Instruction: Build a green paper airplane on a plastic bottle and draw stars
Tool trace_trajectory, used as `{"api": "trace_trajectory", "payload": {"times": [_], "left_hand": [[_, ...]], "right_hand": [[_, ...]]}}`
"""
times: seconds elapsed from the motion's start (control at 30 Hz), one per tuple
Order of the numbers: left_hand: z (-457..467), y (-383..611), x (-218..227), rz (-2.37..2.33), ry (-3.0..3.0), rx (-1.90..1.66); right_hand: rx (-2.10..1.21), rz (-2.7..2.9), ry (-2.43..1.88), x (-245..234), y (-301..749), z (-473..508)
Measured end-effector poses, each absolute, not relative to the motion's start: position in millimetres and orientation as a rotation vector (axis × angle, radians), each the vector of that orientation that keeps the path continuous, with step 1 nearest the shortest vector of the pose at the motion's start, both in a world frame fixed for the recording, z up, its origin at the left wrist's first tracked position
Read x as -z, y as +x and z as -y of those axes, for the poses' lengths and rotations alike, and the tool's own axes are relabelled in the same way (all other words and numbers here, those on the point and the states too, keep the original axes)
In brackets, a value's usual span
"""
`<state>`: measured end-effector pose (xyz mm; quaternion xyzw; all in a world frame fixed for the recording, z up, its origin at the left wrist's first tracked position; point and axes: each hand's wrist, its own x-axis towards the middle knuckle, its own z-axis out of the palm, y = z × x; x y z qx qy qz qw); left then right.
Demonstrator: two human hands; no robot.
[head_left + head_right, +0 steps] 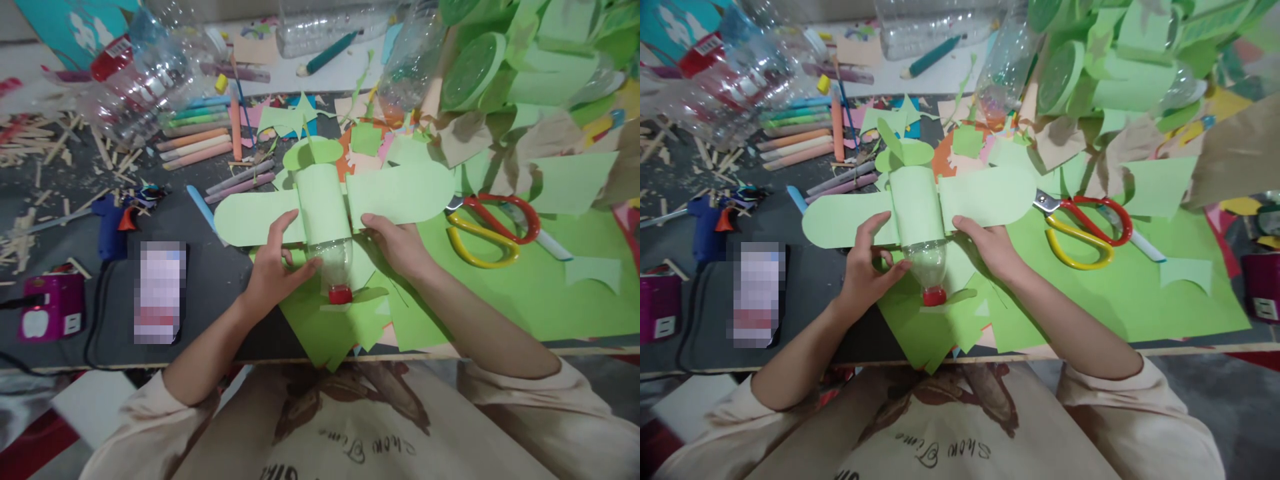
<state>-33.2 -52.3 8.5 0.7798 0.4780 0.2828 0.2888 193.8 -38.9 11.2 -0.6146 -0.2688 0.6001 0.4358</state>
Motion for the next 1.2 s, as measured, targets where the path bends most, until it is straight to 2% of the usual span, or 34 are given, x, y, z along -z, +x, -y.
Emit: {"api": "trace_trajectory", "payload": {"times": [1.2], "left_hand": [[51.8,-32.1,-9.4,-1.272,2.066,-0.761]], "right_hand": [[-1.478,0.769,-1.478,-5.0,192.8,40.6]]}}
